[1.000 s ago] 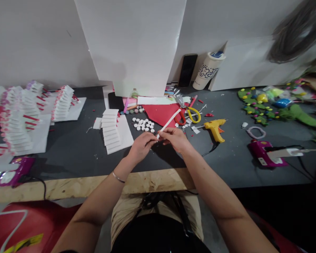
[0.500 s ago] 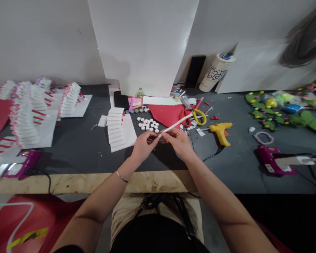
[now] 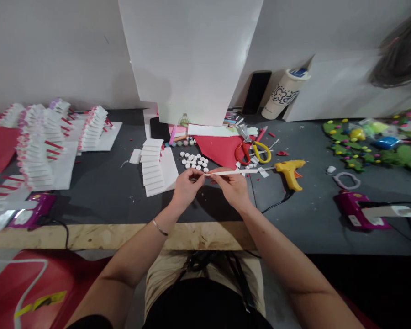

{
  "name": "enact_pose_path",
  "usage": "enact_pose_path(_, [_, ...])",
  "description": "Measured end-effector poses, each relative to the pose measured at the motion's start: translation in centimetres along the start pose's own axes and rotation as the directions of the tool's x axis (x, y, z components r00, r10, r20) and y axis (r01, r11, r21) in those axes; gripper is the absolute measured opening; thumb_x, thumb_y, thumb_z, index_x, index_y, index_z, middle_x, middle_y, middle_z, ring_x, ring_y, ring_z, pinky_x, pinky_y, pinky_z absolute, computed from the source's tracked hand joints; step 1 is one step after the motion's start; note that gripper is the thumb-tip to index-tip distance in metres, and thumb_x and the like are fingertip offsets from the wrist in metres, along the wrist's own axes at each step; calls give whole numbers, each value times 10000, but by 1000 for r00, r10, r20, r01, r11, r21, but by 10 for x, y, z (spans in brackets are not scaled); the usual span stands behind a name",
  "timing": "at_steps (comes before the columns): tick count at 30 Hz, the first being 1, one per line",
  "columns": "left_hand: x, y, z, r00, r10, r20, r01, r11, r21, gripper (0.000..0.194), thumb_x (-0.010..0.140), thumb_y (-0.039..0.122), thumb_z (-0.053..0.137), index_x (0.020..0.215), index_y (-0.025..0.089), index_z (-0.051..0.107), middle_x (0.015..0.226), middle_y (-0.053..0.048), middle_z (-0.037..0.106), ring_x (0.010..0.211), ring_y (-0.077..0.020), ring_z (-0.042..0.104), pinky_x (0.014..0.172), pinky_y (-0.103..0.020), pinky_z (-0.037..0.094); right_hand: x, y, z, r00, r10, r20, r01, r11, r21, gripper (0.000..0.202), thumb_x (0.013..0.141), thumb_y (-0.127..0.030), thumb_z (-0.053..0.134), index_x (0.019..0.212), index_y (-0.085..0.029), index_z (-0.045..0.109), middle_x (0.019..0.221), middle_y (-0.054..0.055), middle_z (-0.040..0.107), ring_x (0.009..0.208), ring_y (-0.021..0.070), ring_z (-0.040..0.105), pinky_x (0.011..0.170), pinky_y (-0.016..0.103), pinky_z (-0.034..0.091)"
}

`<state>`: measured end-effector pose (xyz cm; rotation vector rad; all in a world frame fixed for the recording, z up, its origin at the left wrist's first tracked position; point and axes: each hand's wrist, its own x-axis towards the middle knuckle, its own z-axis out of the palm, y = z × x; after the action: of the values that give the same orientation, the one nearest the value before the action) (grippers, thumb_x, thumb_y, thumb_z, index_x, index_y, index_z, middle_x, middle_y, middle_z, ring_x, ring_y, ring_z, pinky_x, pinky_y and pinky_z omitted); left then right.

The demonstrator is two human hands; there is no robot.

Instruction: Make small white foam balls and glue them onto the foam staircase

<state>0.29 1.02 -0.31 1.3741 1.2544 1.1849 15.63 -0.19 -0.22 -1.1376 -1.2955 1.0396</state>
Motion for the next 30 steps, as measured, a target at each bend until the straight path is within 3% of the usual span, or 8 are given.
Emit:
enact_pose_path(5, [3,-9,0,992,-99,-76,95,994,-53,57,698,216,689,723,165,680,681,-2,690,589,-117,604,578,-233,476,-4,11,3,982,-163,97,180,963,-203,168,855,-368,633,919,-281,762,983,29,768,923,217,710,862,349,556])
enact_pose_path(11, [2,-11,3,973,-225,-54,202,940,-273,140,682,268,727,768,159,705,689,-11,709,604,-127,636,640,-273,537,-3,14,6,984,-145,104,170,936,-307,186,877,-352,602,969,-294,753,1024,18,764,942,222,712,875,346,548])
enact_pose_path(16, [1,-11,1,984,-171,-39,155,951,-266,164,669,274,748,790,169,710,737,-17,720,641,-134,643,670,-285,546,-2,7,9,995,-104,12,105,983,-150,195,853,-412,627,914,-268,744,969,32,766,920,220,707,873,359,549])
enact_pose_path(20, [1,-12,-2,992,-114,-53,104,981,-164,110,696,261,734,757,177,698,719,-8,699,633,-128,617,628,-262,521,2,6,10,998,57,12,-58,998,32,261,775,-495,691,851,-248,726,900,34,766,841,213,712,829,374,570])
enact_pose_path(24, [1,-12,-3,997,-62,-45,57,992,-115,117,718,257,731,806,182,714,804,-24,718,739,-146,646,707,-273,526,6,5,9,984,174,50,-180,962,203,317,675,-521,762,811,-239,712,859,26,764,815,208,716,804,370,581])
enact_pose_path(30, [1,-11,-2,998,-44,-38,38,991,-131,116,730,286,722,792,188,717,855,-30,722,801,-158,649,775,-294,523,8,3,9,978,202,52,-209,948,241,329,646,-530,773,796,-244,709,836,15,763,794,205,712,787,365,583])
